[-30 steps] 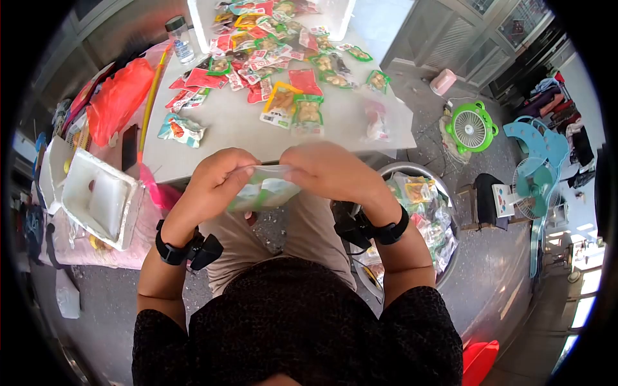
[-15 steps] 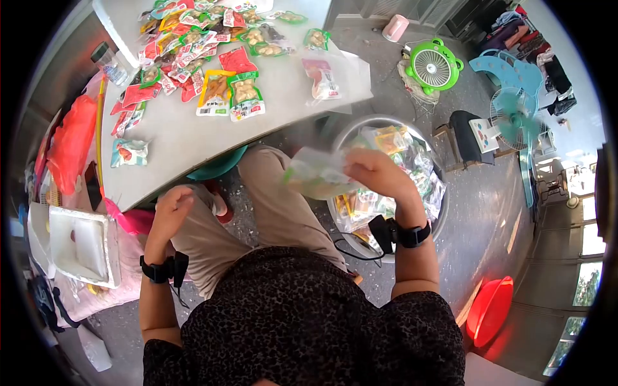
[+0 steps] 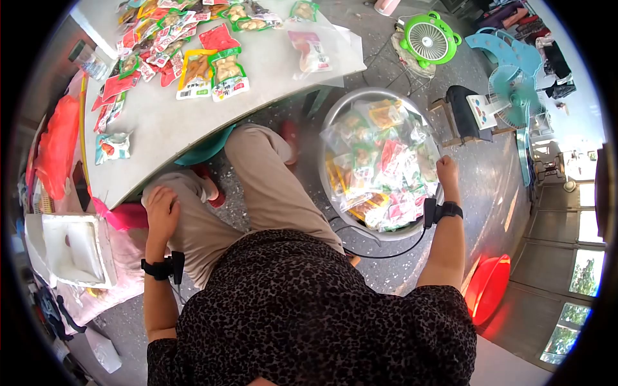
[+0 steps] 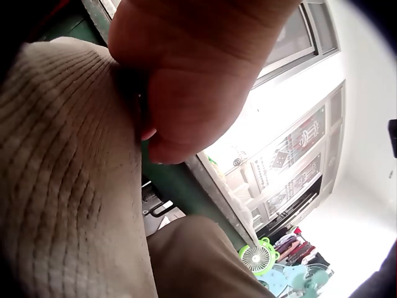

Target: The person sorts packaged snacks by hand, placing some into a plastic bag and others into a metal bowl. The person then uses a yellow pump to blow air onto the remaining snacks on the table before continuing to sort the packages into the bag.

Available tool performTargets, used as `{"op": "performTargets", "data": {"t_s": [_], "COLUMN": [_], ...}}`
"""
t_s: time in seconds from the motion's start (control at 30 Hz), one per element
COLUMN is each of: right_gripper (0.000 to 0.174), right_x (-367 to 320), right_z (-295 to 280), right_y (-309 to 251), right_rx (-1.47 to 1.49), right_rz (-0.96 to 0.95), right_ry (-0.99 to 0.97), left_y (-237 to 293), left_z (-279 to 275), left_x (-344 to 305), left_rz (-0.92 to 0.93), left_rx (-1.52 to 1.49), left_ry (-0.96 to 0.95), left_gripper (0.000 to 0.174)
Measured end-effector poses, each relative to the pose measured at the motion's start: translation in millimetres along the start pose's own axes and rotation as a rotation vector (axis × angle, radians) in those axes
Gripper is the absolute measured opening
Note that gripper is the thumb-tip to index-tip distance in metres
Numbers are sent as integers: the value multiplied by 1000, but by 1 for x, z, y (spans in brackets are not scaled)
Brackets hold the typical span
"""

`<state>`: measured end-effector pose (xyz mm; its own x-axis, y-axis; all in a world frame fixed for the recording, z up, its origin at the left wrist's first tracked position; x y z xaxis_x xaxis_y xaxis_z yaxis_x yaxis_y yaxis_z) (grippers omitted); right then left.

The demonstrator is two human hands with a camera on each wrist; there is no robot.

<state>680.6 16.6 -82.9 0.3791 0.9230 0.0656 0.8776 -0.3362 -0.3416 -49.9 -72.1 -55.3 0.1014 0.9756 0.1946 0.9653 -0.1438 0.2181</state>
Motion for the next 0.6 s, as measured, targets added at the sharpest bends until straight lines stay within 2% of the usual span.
{"op": "performTargets", "data": {"t_s": [0.03,0.07,0.13,0.17,0.23,0.27,0.3,0.37,0.5,0.57,0.6], "right_gripper": [15,16,17,16,18,20,20,21,19,16,14], "right_x": [-13,-24,-45,-47,-63,-59,-63,-54,-42,-49,-58], "right_z": [2,11,45,75,92,116,107,116,118,107,105], "right_y": [-7,-10,-4,12,-17,-16,-51,-94,-208,-275,-304], "right_rx": [-109,-112,-79,-180,-43,-25,59,124,380,428,548], "right_rz": [-46,-3,-85,-129,-55,-141,-108,-245,-397,-550,-659], "right_ry": [54,-1,-154,-265,-465,-531,-542,-481,-523,-533,-499], "left_y": [0,1,1,1,4,3,1,0,0,-2,-5], "left_z": [1,1,2,1,-1,-1,1,-4,-13,-18,-18], "left_x": [0,0,0,-1,-1,-1,-2,-4,-8,-12,-15], "left_rz": [5,1,-12,-8,-7,6,12,4,-67,-107,-137], "left_rx": [11,9,10,5,-3,-26,-46,-76,-184,-230,-280], "left_ry": [10,11,16,22,40,51,66,96,192,210,201], "left_gripper": [18,18,18,18,18,18,18,17,17,16,15]}}
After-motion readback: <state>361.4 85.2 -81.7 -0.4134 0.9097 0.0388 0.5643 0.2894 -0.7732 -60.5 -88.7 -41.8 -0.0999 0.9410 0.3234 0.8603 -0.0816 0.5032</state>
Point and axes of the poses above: each hand's wrist, its own x-axis towards the middle knuckle, its own z-axis out of the palm, y = z × x, the point moved 3 cm from there along x, towards the middle knuckle, and after that the axes turned 5 degrees about x, right-handed, at the moved point
